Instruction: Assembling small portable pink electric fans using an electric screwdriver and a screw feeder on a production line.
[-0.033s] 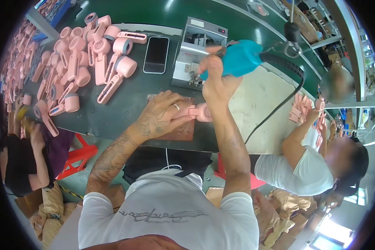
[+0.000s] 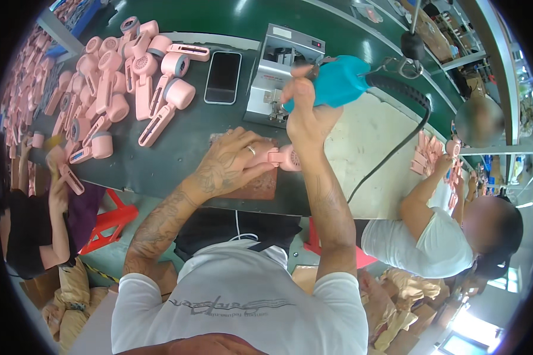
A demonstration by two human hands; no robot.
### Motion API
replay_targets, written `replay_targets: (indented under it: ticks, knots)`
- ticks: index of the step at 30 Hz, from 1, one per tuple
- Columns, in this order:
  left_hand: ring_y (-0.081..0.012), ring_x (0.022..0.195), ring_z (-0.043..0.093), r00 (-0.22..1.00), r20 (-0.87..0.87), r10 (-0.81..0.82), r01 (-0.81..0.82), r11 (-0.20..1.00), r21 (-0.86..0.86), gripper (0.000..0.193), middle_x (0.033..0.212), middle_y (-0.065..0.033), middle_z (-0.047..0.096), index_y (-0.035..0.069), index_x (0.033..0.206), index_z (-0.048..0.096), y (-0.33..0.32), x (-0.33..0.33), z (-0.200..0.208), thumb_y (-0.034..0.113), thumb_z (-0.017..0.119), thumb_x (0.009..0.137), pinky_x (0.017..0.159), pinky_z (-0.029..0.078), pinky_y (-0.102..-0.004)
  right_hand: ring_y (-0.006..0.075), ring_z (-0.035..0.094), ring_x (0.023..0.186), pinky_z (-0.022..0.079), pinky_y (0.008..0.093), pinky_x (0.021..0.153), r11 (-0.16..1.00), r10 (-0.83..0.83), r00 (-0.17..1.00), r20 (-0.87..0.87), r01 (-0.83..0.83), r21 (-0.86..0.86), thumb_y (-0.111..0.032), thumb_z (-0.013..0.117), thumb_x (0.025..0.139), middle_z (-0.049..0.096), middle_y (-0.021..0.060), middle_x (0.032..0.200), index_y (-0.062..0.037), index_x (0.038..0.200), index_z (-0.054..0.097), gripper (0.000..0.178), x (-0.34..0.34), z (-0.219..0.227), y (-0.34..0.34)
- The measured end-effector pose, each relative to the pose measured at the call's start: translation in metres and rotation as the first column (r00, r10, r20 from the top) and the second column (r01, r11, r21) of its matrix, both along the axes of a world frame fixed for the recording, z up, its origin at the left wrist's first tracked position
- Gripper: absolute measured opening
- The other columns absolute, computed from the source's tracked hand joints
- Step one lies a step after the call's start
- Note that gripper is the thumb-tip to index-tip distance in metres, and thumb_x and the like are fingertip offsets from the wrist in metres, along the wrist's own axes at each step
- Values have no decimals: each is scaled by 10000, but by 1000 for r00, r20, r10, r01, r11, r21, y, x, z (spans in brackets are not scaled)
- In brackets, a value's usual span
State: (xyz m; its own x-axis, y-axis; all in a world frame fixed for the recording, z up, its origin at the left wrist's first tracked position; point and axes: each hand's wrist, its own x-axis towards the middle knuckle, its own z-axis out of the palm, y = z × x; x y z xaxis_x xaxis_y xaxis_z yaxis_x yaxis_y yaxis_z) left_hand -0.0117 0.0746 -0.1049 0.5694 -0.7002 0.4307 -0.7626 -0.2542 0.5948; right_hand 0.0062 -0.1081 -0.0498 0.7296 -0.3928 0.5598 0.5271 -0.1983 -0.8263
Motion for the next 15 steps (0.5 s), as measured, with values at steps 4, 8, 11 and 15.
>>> replay_targets:
  ticks: [4, 8, 11, 15]
  knots:
    - [-282, 1018, 589, 1000, -14, 17, -17, 1000, -22, 408, 1090, -88, 635, 88, 1220, 700, -4, -4, -7, 373, 683, 928, 943, 484, -429, 194, 575, 652, 487, 327, 617, 998, 35, 999, -16, -34, 61, -423, 637, 1020, 549, 70, 727, 24, 1018, 550, 456, 1, -12, 2]
    - [-287, 1048, 585, 999, -24, 21, -20, 999, 38, 407, 1085, -89, 639, 90, 1217, 704, -4, -2, -7, 382, 673, 936, 983, 483, -443, 191, 564, 644, 485, 332, 612, 997, 20, 996, -83, -13, 82, -417, 615, 1031, 542, 72, 719, 26, 1009, 545, 449, -6, -4, 6]
    - [-294, 1065, 584, 999, -23, 34, -32, 996, 78, 425, 1083, -94, 636, 89, 1232, 697, -3, -1, -8, 390, 673, 933, 987, 485, -456, 133, 573, 626, 448, 271, 583, 986, 48, 987, -156, -22, 163, -319, 630, 1029, 591, 45, 722, 2, 1029, 603, 322, -24, 1, 10]
    - [-301, 1011, 588, 999, -7, 47, -47, 999, 17, 420, 1058, -91, 632, 87, 1214, 700, -5, -1, -4, 363, 723, 898, 921, 502, -444, 190, 543, 613, 464, 338, 587, 992, -27, 974, -227, 55, 117, -545, 682, 953, 542, 80, 703, 59, 1067, 559, 626, -52, 3, 6]
